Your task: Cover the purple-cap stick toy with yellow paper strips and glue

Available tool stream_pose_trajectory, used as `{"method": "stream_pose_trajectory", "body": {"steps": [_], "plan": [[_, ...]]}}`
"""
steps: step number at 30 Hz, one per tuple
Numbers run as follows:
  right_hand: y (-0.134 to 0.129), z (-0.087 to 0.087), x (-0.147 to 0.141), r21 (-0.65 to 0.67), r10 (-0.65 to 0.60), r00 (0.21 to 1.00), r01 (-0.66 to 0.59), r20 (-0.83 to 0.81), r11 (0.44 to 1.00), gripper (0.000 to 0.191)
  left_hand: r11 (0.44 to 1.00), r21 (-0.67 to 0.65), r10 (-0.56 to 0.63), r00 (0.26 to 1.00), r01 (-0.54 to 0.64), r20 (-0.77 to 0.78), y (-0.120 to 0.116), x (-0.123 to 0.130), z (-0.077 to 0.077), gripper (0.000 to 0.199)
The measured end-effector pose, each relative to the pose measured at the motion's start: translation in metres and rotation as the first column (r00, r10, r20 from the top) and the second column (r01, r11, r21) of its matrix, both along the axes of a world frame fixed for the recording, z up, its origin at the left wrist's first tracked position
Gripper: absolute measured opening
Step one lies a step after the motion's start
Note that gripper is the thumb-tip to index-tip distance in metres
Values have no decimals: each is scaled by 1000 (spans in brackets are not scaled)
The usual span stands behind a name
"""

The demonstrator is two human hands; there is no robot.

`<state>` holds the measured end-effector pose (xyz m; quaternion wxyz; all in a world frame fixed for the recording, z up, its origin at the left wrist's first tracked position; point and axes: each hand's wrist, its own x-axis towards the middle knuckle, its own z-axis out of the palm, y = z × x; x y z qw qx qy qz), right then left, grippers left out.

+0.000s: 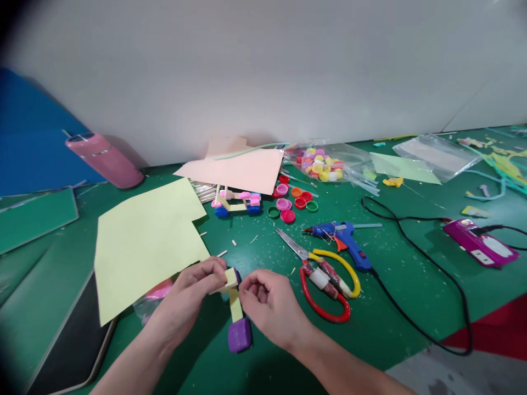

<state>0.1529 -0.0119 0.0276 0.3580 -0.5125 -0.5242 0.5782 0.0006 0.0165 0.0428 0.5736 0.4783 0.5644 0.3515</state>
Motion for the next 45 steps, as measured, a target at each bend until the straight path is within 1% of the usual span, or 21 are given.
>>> {"method": "stream_pose_trajectory", "body": {"steps": [2,8,14,30,39,45], "plan": [[1,2,-2,-55,-7,998,4,-56,998,11,1000,-1,6,1000,-6,-3,-1,0,0,15],[4,1,-6,-99,-40,992,28,-122,995,15,1000,16,7,1000,-7,-11,-2,1,1,14],[4,-1,-8,-133,-75,986,56,-147,989,18,999,33,-1,999,2,-35,-2,1,1,15],[6,1,-9,-149,-66,977,36,-205,988,12,1000,16,-23,1000,23,-5,-3,0,-2,15],[5,-1,-7,-146,-56,973,23,-224,989,13,998,35,-57,997,59,-42,-2,1,-1,16],[5,-2,-6,-145,-55,973,22,-225,989,14,997,31,-74,996,75,-49,-2,1,-5,16]]}}
